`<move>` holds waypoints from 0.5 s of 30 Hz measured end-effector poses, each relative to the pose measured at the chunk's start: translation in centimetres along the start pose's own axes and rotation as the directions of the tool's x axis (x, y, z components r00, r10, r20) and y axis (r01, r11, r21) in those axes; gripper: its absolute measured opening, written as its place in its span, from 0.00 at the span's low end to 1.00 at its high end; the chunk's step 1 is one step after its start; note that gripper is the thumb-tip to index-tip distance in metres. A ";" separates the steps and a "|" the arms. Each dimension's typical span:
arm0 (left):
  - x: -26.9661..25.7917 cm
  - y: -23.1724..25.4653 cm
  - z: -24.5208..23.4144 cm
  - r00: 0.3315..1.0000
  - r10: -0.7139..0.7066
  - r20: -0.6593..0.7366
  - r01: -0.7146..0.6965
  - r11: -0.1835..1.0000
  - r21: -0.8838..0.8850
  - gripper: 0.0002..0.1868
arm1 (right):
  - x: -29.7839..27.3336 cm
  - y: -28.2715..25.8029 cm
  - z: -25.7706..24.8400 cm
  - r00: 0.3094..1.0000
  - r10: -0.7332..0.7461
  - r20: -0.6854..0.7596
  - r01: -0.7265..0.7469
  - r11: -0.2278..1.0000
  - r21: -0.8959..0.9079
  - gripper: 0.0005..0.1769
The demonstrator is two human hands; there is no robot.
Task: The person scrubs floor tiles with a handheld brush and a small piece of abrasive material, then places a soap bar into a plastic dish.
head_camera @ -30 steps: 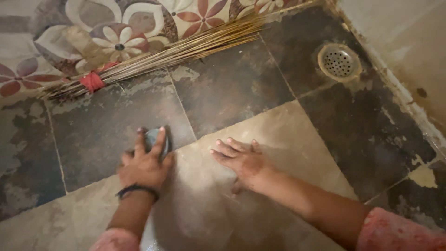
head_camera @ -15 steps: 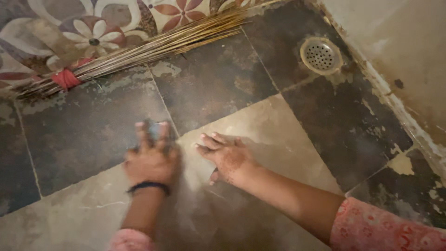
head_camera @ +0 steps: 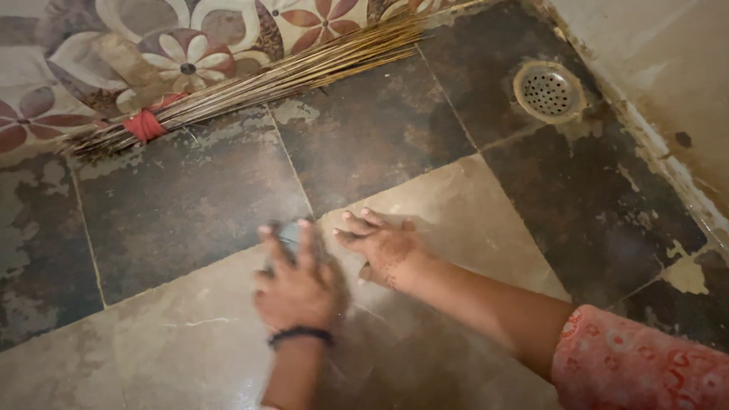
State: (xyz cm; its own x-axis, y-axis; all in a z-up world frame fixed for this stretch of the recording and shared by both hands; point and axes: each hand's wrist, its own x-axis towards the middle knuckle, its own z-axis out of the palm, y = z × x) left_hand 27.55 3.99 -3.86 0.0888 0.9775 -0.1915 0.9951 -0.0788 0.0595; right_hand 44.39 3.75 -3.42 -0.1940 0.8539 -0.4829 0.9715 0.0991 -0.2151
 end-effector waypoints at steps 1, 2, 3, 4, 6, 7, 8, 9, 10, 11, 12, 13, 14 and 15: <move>-1.7 1.4 0.7 0.998 0.032 -0.060 -0.033 0.999 -0.023 0.37 | 0.1 0.0 -0.1 1.000 -0.007 -0.009 0.008 1.000 0.007 0.48; -3.4 2.7 1.4 0.991 0.061 -0.122 -0.067 0.997 -0.045 0.36 | 0.1 0.0 -0.2 1.000 0.011 0.006 -0.011 1.000 0.024 0.47; -4.3 3.1 1.9 0.979 0.090 -0.183 -0.104 0.993 -0.063 0.35 | 0.0 0.0 -0.4 0.999 0.031 0.021 -0.032 0.999 0.042 0.45; -4.6 2.6 2.2 0.961 0.137 -0.240 -0.145 0.989 -0.016 0.35 | -0.1 -0.1 -0.5 0.998 0.050 0.036 -0.052 0.997 0.059 0.44; -4.4 1.3 2.7 0.909 0.229 -0.347 -0.217 0.973 0.076 0.34 | -0.2 -0.1 -0.8 0.998 0.037 0.046 -0.040 0.997 0.073 0.43; -3.6 0.4 2.7 0.930 0.236 -0.282 -0.219 0.971 0.091 0.34 | -0.3 0.0 -0.8 0.998 0.028 0.053 -0.032 0.996 0.080 0.43; -2.2 -0.9 2.4 0.946 0.241 -0.215 -0.223 0.969 0.106 0.35 | -0.4 0.0 -0.7 0.998 0.023 0.051 -0.027 0.997 0.075 0.44; -0.5 -2.3 1.9 0.957 0.247 -0.150 -0.230 0.965 0.123 0.35 | -0.3 0.0 -0.7 0.999 0.019 0.044 -0.023 0.997 0.072 0.46; 0.8 -3.8 1.2 0.975 0.164 -0.153 -0.149 0.984 0.101 0.34 | -0.3 0.1 -0.7 0.999 0.016 0.038 -0.019 0.997 0.068 0.47; 2.1 -5.2 0.6 0.986 0.081 -0.148 -0.071 0.995 0.075 0.34 | -0.4 0.2 -0.6 0.999 0.018 0.030 -0.020 0.998 0.067 0.47; 4.0 -6.5 -0.1 0.988 0.050 -0.145 -0.037 0.995 0.087 0.35 | -0.3 0.2 -0.6 1.000 0.019 0.022 -0.021 0.998 0.066 0.46; 5.2 -7.6 -0.6 0.989 0.017 -0.144 -0.002 0.995 0.103 0.35 | -0.2 0.1 -0.6 1.000 0.018 0.012 -0.019 0.998 0.066 0.46; 5.5 -8.1 -0.6 0.986 0.023 -0.163 -0.011 0.998 0.070 0.36 | -0.3 0.1 -0.7 0.999 0.022 0.033 -0.024 0.998 0.061 0.46; 5.8 -8.5 -0.6 0.982 0.027 -0.186 -0.020 0.999 0.038 0.37 | -0.3 0.0 -0.8 0.998 0.024 0.049 -0.027 0.998 0.057 0.46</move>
State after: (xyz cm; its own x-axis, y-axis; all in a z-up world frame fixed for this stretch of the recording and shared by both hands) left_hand 19.60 10.40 -4.91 0.1058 0.9944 -0.0046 0.9941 -0.1057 0.0257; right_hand 44.59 3.94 -2.60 -0.1768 0.8298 -0.5292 0.9672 0.0468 -0.2498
